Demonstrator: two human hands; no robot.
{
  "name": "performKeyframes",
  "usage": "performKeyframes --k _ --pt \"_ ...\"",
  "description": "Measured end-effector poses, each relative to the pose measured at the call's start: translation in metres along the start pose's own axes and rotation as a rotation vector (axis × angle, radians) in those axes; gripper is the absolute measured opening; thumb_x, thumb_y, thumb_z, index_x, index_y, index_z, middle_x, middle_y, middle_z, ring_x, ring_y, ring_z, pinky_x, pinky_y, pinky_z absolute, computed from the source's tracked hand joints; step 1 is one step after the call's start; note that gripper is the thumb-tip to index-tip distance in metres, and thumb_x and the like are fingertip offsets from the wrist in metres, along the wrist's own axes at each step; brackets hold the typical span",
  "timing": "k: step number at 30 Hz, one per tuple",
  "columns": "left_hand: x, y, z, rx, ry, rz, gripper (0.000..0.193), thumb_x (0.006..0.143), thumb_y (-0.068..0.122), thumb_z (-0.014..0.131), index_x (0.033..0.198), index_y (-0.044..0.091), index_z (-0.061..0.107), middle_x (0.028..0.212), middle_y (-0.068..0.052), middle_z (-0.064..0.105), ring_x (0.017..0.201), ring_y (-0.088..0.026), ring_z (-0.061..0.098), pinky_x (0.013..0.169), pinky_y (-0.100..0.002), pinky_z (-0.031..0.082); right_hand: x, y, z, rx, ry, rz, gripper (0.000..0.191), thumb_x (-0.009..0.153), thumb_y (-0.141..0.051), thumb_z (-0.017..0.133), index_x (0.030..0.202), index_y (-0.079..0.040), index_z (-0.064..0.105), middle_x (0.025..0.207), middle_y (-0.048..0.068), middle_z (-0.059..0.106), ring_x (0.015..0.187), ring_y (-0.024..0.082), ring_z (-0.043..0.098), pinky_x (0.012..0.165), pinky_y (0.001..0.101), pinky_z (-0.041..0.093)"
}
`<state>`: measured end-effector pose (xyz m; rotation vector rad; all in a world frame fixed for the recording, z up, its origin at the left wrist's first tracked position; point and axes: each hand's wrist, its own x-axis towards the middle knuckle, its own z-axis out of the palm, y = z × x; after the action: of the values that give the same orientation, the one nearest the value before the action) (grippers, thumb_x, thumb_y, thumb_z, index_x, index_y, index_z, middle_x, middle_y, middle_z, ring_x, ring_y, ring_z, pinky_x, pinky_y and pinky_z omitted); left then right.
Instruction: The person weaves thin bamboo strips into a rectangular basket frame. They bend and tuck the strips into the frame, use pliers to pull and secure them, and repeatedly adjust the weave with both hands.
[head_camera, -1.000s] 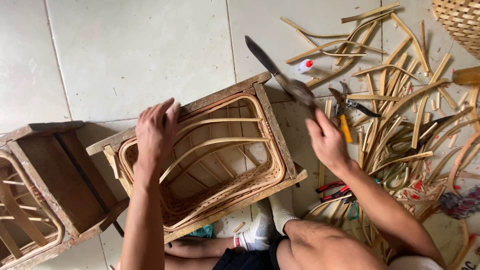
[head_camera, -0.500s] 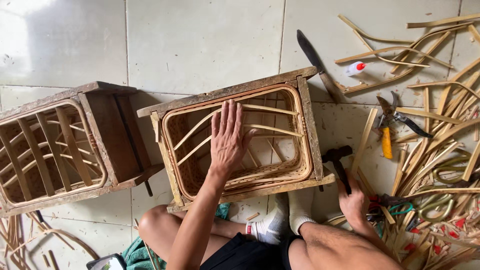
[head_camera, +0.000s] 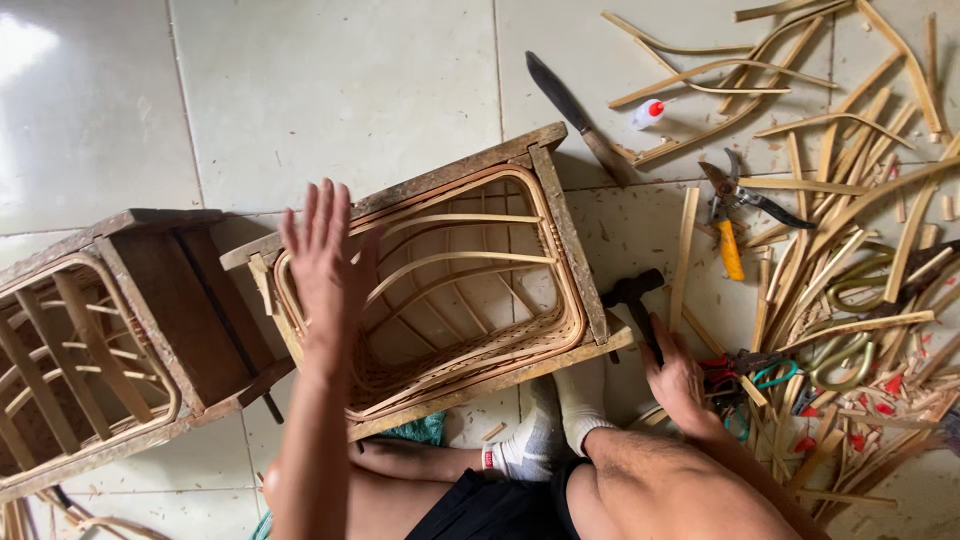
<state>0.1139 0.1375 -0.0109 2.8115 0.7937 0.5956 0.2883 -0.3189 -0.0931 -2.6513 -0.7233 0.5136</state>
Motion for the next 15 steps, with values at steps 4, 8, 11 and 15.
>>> performKeyframes --k 4,8,11,15 --pt "0.019 -0.048 -0.005 -0.007 -0.334 0.136 0.074 0.101 0.048 0.060 0.158 0.005 0.038 0.147 -0.018 0.056 0.132 -0.033 0.058 0.117 -0.046 0.039 -0.002 0.011 0.002 -0.011 -0.106 0.039 0.061 0.092 -0.026 0.066 0.150 -0.016 0.050 0.114 0.026 0.064 0.094 0.048 0.065 0.076 0.0541 0.055" --pt "0.016 -0.067 0.006 0.028 -0.404 0.289 0.077 0.103 0.050 0.053 0.161 0.006 0.029 0.143 -0.017 0.060 0.119 -0.031 0.064 0.110 -0.043 0.048 -0.001 0.017 -0.002 -0.134 -0.087 -0.065 0.059 0.090 -0.022 0.066 0.147 -0.012 0.054 0.116 0.024 0.065 0.090 0.040 0.069 0.069 0.0459 0.060" --pt "0.013 -0.072 0.010 0.084 -0.380 0.374 0.078 0.103 0.048 0.052 0.162 0.005 0.026 0.141 -0.018 0.060 0.118 -0.032 0.065 0.109 -0.043 0.049 0.019 0.007 -0.027 -0.101 0.020 -0.162 0.045 0.092 -0.010 0.063 0.138 -0.005 0.062 0.121 0.019 0.067 0.092 0.030 0.070 0.065 0.0344 0.062" --pt "0.013 -0.072 0.010 0.149 -0.411 0.381 0.076 0.103 0.046 0.048 0.160 0.003 0.024 0.134 -0.019 0.063 0.109 -0.030 0.065 0.101 -0.043 0.051 0.091 -0.061 -0.081 0.001 0.349 -0.571 0.023 0.095 -0.007 0.079 0.117 0.001 0.074 0.110 0.013 0.070 0.095 0.022 0.068 0.077 0.0314 0.060"
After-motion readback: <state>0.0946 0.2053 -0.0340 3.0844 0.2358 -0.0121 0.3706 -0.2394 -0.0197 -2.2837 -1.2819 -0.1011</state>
